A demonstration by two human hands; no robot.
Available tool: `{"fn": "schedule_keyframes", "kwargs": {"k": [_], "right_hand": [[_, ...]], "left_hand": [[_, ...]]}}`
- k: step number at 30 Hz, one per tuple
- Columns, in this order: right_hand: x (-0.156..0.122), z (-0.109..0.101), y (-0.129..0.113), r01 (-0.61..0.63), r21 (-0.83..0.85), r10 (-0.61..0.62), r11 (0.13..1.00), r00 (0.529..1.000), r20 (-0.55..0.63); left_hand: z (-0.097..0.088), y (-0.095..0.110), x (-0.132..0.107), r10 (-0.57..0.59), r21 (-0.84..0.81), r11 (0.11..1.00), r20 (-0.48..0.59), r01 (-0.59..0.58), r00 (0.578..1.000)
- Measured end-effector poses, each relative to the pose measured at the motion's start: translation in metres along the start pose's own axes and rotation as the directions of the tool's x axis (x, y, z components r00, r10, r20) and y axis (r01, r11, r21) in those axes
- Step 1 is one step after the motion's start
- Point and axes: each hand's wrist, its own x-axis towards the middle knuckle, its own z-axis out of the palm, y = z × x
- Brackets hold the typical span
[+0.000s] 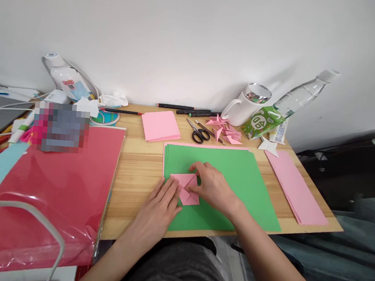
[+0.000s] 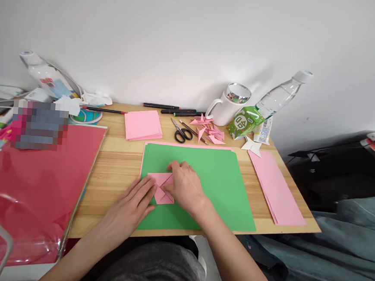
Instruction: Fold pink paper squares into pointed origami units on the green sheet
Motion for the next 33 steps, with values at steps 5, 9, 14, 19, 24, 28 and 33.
{"fn": "schedule_keyframes", "kwargs": {"k": [5,9,14,19,24,28,33], "right_hand": [[0.002,0.004,0.006,0.073,0.124,-0.070,0.990,0.997,-0.032],[-0.001,0.014,0.020,0.235,0.230,-0.213,0.944,0.970,-0.118],[-0.004,0.028,0.033,0.473,0.159,-0.418,0.866,0.862,-0.288],[-0.007,0.041,0.034,0.611,0.051,-0.526,0.790,0.718,-0.455],[-0.006,0.051,0.031,0.631,0.097,-0.504,0.770,0.693,-0.515],[-0.006,0.054,0.031,0.602,0.080,-0.492,0.795,0.717,-0.494],[-0.008,0.053,0.030,0.647,0.081,-0.532,0.759,0.686,-0.496]], "left_hand": [[0.000,0.001,-0.001,-0.019,0.019,1.000,0.032,0.018,0.999],[0.000,0.001,0.000,-0.020,0.013,1.000,0.051,0.020,0.998],[-0.002,0.001,0.000,-0.026,0.002,1.000,0.096,0.026,0.995],[-0.002,0.000,0.001,-0.032,-0.003,0.999,0.101,0.033,0.994],[-0.004,-0.002,0.004,-0.040,-0.020,0.999,0.091,0.042,0.995],[-0.007,0.001,0.003,-0.057,-0.015,0.998,0.111,0.059,0.992],[-0.003,0.006,-0.004,-0.075,0.004,0.997,0.040,0.074,0.996]]}}
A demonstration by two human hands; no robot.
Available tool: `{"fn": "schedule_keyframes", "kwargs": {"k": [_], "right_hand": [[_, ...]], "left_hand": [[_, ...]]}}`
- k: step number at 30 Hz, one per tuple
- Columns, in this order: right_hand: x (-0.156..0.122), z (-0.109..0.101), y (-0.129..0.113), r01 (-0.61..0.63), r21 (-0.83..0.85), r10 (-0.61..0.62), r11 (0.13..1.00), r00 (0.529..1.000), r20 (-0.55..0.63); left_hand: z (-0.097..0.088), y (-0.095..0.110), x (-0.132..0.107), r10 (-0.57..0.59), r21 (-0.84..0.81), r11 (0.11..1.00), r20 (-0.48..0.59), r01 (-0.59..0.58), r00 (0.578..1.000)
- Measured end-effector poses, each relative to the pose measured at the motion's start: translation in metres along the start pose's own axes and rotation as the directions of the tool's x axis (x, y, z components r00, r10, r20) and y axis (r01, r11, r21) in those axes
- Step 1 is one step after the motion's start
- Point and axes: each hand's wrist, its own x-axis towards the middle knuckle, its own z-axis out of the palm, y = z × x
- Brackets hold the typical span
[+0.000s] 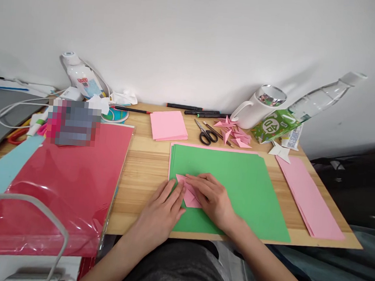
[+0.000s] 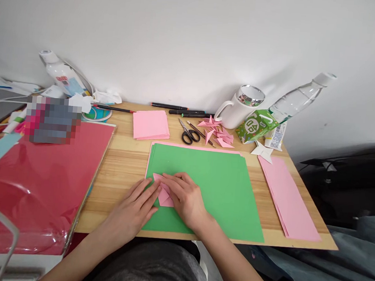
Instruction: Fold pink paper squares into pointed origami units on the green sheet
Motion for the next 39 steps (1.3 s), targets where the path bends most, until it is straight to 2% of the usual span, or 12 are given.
{"fn": "schedule_keyframes", "kwargs": {"k": [4,7,10,15,22,39], "right_hand": [[0.0000,-0.0009,-0.0037,-0.035,0.039,0.033,0.999,0.999,0.040],[-0.0018,-0.0004,-0.0046,-0.059,0.035,0.057,0.998,0.996,0.062],[-0.0036,-0.0001,-0.0034,-0.071,0.043,0.068,0.997,0.995,0.069],[-0.0033,-0.0015,-0.0014,-0.058,0.059,0.052,0.997,0.993,0.101],[-0.0011,-0.0034,-0.0018,-0.041,0.049,0.034,0.998,0.992,0.122],[0.0011,-0.0061,-0.0002,0.006,0.043,-0.013,0.999,0.986,0.166]], "left_hand": [[0.0026,0.0003,-0.0021,0.005,-0.056,0.998,-0.014,-0.006,1.000],[0.0033,-0.0005,-0.0033,-0.079,-0.132,0.988,-0.011,0.077,0.997],[0.0032,-0.0006,-0.0048,-0.134,-0.118,0.984,-0.030,0.130,0.990],[0.0020,-0.0009,-0.0051,-0.097,-0.054,0.994,-0.054,0.094,0.994],[-0.0009,-0.0016,-0.0032,-0.077,0.012,0.997,-0.005,0.078,0.997],[-0.0001,-0.0001,-0.0030,-0.084,0.024,0.996,-0.004,0.084,0.996]]}}
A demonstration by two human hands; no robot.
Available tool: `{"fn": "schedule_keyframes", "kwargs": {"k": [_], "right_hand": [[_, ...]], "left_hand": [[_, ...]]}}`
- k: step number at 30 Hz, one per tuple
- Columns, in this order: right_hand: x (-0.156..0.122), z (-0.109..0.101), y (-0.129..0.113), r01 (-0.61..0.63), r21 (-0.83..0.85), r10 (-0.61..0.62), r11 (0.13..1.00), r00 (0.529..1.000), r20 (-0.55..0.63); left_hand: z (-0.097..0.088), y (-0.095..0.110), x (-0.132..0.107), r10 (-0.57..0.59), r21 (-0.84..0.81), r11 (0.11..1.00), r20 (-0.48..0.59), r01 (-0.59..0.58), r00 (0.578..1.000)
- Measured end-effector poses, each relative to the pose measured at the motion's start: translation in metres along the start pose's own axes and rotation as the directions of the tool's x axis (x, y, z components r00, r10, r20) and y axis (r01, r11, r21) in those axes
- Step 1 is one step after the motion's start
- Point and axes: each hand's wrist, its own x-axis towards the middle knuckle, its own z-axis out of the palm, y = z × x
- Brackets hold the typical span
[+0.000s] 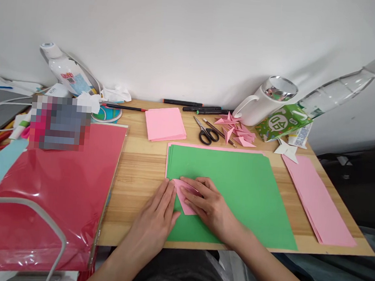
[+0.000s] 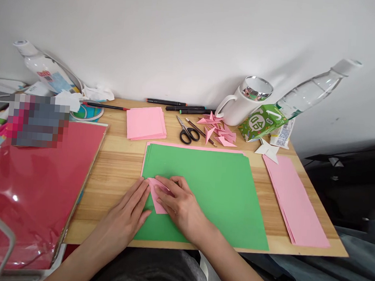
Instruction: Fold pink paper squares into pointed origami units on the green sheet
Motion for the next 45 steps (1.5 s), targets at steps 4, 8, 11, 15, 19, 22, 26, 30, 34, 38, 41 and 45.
{"fn": "schedule_keyframes", "kwargs": {"k": [4,8,11,15,19,22,26,30,34,38,41,45], "right_hand": [[-0.001,0.001,0.001,-0.004,-0.003,0.004,1.000,1.000,0.004],[-0.001,0.001,0.001,-0.006,-0.002,0.006,1.000,1.000,0.019],[-0.001,0.000,0.001,-0.006,0.002,0.005,1.000,1.000,0.024],[-0.001,0.001,0.002,-0.001,0.001,0.001,1.000,1.000,0.031],[-0.001,0.000,0.002,-0.007,-0.006,0.007,1.000,0.999,0.037],[-0.001,0.000,0.001,-0.007,-0.010,0.007,1.000,0.999,0.040],[-0.001,-0.001,0.001,-0.004,-0.012,0.005,1.000,0.998,0.056],[-0.003,0.001,0.002,0.018,-0.025,-0.017,1.000,0.999,0.045],[-0.003,0.003,0.002,0.031,-0.038,-0.031,0.999,1.000,-0.005],[-0.003,0.005,0.000,0.026,-0.038,-0.028,0.999,0.998,-0.059],[-0.003,0.006,-0.002,0.009,-0.028,-0.012,1.000,0.996,-0.083],[-0.005,0.007,-0.003,-0.049,-0.028,0.046,0.998,0.993,-0.105]], "left_hand": [[0.000,0.000,0.000,-0.005,-0.007,1.000,0.009,0.005,1.000],[-0.001,0.000,0.000,0.027,0.045,0.999,0.010,-0.027,1.000],[-0.001,0.002,0.001,0.022,0.069,0.997,-0.008,-0.021,1.000],[-0.001,0.002,0.001,0.024,0.075,0.997,-0.014,-0.023,1.000],[-0.003,0.001,0.002,0.045,0.088,0.995,0.007,-0.045,0.999],[-0.006,-0.001,0.004,0.058,0.100,0.993,0.010,-0.059,0.998],[-0.010,-0.007,0.013,0.091,0.088,0.992,0.007,-0.091,0.996],[-0.013,-0.012,0.020,0.084,0.053,0.995,0.007,-0.084,0.996],[-0.009,-0.011,0.011,0.066,-0.012,0.998,-0.013,-0.067,0.998],[-0.003,-0.005,-0.005,0.028,-0.032,0.999,-0.050,-0.029,0.998],[-0.001,-0.002,-0.008,0.048,-0.027,0.998,-0.035,-0.049,0.998],[-0.003,-0.001,-0.001,0.089,-0.016,0.996,-0.003,-0.089,0.996]]}}
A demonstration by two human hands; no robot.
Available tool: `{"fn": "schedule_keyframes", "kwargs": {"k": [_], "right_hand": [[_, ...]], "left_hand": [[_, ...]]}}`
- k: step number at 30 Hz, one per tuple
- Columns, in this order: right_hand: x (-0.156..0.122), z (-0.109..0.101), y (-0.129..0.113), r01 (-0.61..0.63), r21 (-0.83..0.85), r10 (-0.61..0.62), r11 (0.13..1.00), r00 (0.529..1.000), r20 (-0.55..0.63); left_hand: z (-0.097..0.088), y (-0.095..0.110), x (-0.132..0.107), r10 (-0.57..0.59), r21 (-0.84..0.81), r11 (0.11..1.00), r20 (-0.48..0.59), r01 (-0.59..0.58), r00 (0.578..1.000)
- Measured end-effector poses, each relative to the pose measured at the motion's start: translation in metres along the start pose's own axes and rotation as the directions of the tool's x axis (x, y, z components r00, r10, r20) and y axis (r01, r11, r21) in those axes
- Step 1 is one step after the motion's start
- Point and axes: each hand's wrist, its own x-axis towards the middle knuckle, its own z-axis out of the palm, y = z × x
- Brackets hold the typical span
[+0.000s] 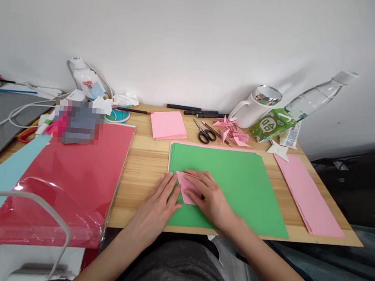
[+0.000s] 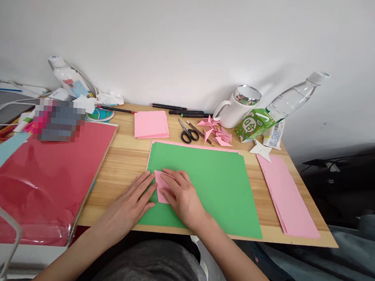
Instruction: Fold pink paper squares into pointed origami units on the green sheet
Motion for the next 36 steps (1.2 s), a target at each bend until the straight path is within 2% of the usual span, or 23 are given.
{"fn": "schedule_keyframes", "kwargs": {"k": [5,13,21,23,26,31,34,36], "right_hand": [[-0.003,0.003,0.002,-0.078,-0.035,0.075,0.996,0.995,-0.058],[-0.005,0.003,0.003,-0.062,-0.045,0.057,0.997,0.993,-0.099],[-0.005,-0.002,0.001,-0.073,-0.050,0.067,0.996,0.990,-0.121],[-0.005,-0.002,0.001,-0.056,-0.072,0.044,0.996,0.988,-0.148],[-0.007,-0.002,0.001,0.037,-0.134,-0.060,0.990,0.984,-0.170],[-0.009,-0.007,0.003,0.198,-0.121,-0.204,0.973,0.978,-0.041],[-0.009,-0.011,0.003,0.220,-0.067,-0.220,0.973,0.975,0.012],[-0.009,-0.013,0.004,0.221,-0.055,-0.218,0.974,0.975,0.051]], "left_hand": [[0.001,0.001,0.005,0.011,-0.066,0.998,-0.017,-0.013,1.000],[0.005,0.002,0.005,0.024,-0.073,0.997,0.017,-0.022,1.000],[-0.003,0.003,0.004,0.047,-0.112,0.993,0.137,-0.031,0.989],[-0.005,0.004,0.005,0.049,-0.117,0.993,0.148,-0.032,0.988],[-0.006,0.003,0.007,0.055,-0.119,0.992,0.155,-0.037,0.986],[-0.002,0.000,0.007,0.050,-0.147,0.989,0.124,-0.032,0.991],[-0.001,0.000,0.008,0.035,-0.167,0.986,0.107,-0.017,0.994],[-0.001,0.000,0.008,-0.011,-0.191,0.981,0.112,0.032,0.994]]}}
